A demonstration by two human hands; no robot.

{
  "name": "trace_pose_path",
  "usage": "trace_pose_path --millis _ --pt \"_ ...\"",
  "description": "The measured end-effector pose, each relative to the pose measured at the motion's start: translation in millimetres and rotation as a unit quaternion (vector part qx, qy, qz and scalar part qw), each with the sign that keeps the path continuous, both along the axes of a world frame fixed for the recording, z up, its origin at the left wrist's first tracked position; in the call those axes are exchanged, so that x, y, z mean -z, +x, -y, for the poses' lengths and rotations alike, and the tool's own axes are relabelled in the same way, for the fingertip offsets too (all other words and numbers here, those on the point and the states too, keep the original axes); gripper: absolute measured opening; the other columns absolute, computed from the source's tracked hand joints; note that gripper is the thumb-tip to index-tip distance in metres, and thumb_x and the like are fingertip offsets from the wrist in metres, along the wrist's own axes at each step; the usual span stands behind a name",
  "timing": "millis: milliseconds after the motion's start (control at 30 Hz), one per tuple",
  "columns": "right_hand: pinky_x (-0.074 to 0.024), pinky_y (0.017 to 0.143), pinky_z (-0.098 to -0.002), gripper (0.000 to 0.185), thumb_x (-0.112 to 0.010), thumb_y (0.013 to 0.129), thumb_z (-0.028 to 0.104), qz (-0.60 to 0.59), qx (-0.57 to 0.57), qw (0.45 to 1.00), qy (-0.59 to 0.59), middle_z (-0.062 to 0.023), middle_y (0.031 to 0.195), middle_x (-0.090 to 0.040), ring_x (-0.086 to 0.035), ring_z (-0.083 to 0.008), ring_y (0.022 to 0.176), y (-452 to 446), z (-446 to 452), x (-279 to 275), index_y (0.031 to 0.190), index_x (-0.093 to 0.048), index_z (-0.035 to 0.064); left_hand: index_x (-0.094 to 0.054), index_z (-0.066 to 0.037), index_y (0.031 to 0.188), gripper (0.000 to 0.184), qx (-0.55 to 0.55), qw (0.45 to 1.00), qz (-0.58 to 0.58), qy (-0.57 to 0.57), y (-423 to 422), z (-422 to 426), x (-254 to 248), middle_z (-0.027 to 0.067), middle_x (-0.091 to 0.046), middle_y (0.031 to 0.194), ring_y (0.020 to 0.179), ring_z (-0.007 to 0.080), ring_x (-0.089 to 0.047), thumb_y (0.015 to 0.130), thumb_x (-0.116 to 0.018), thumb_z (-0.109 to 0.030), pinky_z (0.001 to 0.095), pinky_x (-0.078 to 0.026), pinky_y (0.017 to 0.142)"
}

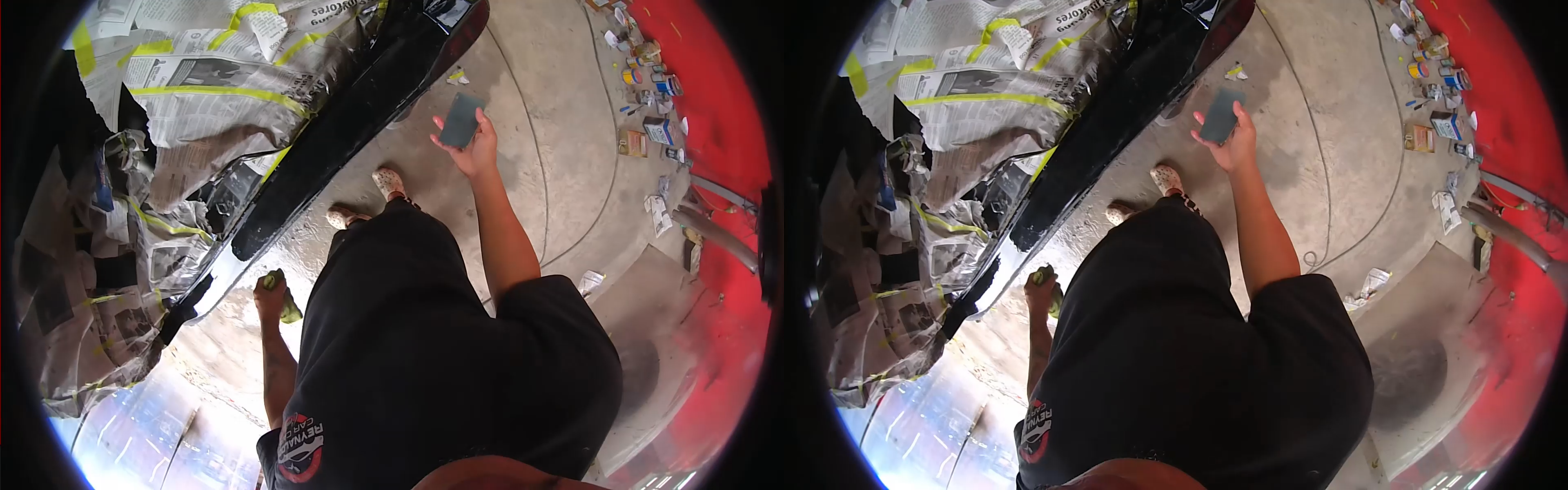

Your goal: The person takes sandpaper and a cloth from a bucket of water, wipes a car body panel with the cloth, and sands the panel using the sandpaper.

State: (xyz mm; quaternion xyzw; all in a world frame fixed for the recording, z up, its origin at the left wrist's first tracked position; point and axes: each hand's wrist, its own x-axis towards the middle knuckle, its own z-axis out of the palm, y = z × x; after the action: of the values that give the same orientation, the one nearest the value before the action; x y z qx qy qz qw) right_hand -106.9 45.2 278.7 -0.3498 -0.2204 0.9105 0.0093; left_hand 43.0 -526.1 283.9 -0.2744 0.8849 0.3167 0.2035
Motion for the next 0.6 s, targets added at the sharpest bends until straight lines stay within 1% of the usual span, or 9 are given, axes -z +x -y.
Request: trace_pose_path --millis 33,133,167,233,267,333,433,533,600 --pt "-0.0488 0.084 -0.0508 0.042 -0.053 0.098 0.041 -0.004 -0.005 1.0 0.004 -0.0093 0.124 -0.058 -0.061 -0.0324 0.114 -2.0 -1.9 0.1 0.132 -0.053 0.0152 -0.067 -0.001 0.104 0.035 -0.005 1.0 0.004 0.004 -4.8 -7.7 -7.6 0.0091 -0.07 0.088 0.077 0.0196 -0.065 0.077 -0.083 -0.016 0.0373 -0.054 0.073" --pt "-0.047 0.091 -0.0522 0.047 -0.056 0.098 0.035 0.055 -0.046 0.981 0.18 -0.0128 0.125 -0.054 -0.06 -0.0361 0.109 -11.4 -6.3 39.3 0.14 -0.047 0.0146 -0.067 -0.001 0.104 0.036 0.003 1.0 0.0 -0.008 -9.3 -13.9 -14.5 0.0087 -0.07 0.088 0.077 0.0193 -0.064 0.077 -0.083 -0.016 0.037 -0.054 0.073" --pt "-0.0461 0.092 -0.051 0.05 -0.056 0.097 0.033 0.067 -0.11 0.932 0.338 -0.0144 0.127 -0.053 -0.058 -0.036 0.111 -16.7 -11.5 57.5 0.142 -0.045 0.0151 -0.067 -0.001 0.105 0.036 0.0 1.0 -0.001 -0.008 -9.2 -13.7 -14.1 0.009 -0.07 0.088 0.077 0.0194 -0.065 0.077 -0.083 -0.017 0.037 -0.054 0.073" --pt "-0.0443 0.095 -0.0487 0.056 -0.057 0.096 0.03 0.084 -0.225 0.75 0.616 -0.0174 0.131 -0.051 -0.055 -0.0357 0.115 -26.1 -18.1 70.6 0.148 -0.041 0.0161 -0.067 -0.001 0.105 0.037 -0.008 1.0 -0.003 -0.007 -6.3 -10.2 -12.1 0.0095 -0.071 0.089 0.077 0.0197 -0.065 0.077 -0.084 -0.017 0.037 -0.054 0.073" --pt "-0.0437 0.094 -0.0477 0.058 -0.057 0.095 0.029 0.078 -0.227 0.664 0.708 -0.0163 0.135 -0.05 -0.053 -0.035 0.117 -27.2 -20.0 77.3 0.149 -0.041 0.0165 -0.068 -0.001 0.106 0.037 -0.012 1.0 -0.003 -0.007 -4.3 -8.3 -11.5 0.0097 -0.071 0.09 0.077 0.0198 -0.065 0.077 -0.084 -0.017 0.037 -0.054 0.073" --pt "-0.0424 0.094 -0.0457 0.062 -0.058 0.094 0.029 0.064 -0.219 0.465 0.856 -0.0141 0.142 -0.046 -0.051 -0.0334 0.119 -43.1 -13.4 38.1 0.151 -0.039 0.0174 -0.068 -0.001 0.105 0.038 -0.02 1.0 0.004 -0.004 3.2 0.2 -6.2 0.0101 -0.071 0.09 0.077 0.02 -0.065 0.076 -0.085 -0.018 0.0371 -0.054 0.073" --pt "-0.0446 0.085 -0.0447 0.062 -0.057 0.094 0.032 0.041 -0.192 0.304 0.932 -0.0043 0.147 -0.046 -0.053 -0.0298 0.108 -72.3 -18.4 8.6 0.151 -0.039 0.0187 -0.069 -0.001 0.105 0.038 -0.016 1.0 0.006 -0.023 6.8 0.1 -16.8 0.0104 -0.071 0.091 0.078 0.0201 -0.065 0.076 -0.085 -0.019 0.0371 -0.054 0.073" --pt "-0.0402 0.093 -0.0439 0.058 -0.055 0.096 0.03 0.084 -0.247 0.335 0.905 0.0034 0.158 -0.036 -0.05 -0.0279 0.116 -100.2 -10.1 0.2 0.152 -0.04 0.0193 -0.069 -0.002 0.104 0.038 -0.018 0.999 -0.001 -0.032 8.7 -3.6 -22.0 0.0099 -0.071 0.088 0.077 0.0196 -0.064 0.075 -0.086 -0.019 0.0368 -0.054 0.072" --pt "-0.0386 0.094 -0.0434 0.058 -0.053 0.096 0.028 0.098 -0.256 0.314 0.909 0.0042 0.158 -0.036 -0.049 -0.0257 0.116 -106.2 12.9 9.0 0.152 -0.04 0.0193 -0.069 -0.002 0.103 0.037 -0.034 0.999 0.009 -0.015 13.5 4.1 -16.0 0.0089 -0.07 0.087 0.076 0.0182 -0.063 0.075 -0.086 -0.019 0.0364 -0.053 0.07"
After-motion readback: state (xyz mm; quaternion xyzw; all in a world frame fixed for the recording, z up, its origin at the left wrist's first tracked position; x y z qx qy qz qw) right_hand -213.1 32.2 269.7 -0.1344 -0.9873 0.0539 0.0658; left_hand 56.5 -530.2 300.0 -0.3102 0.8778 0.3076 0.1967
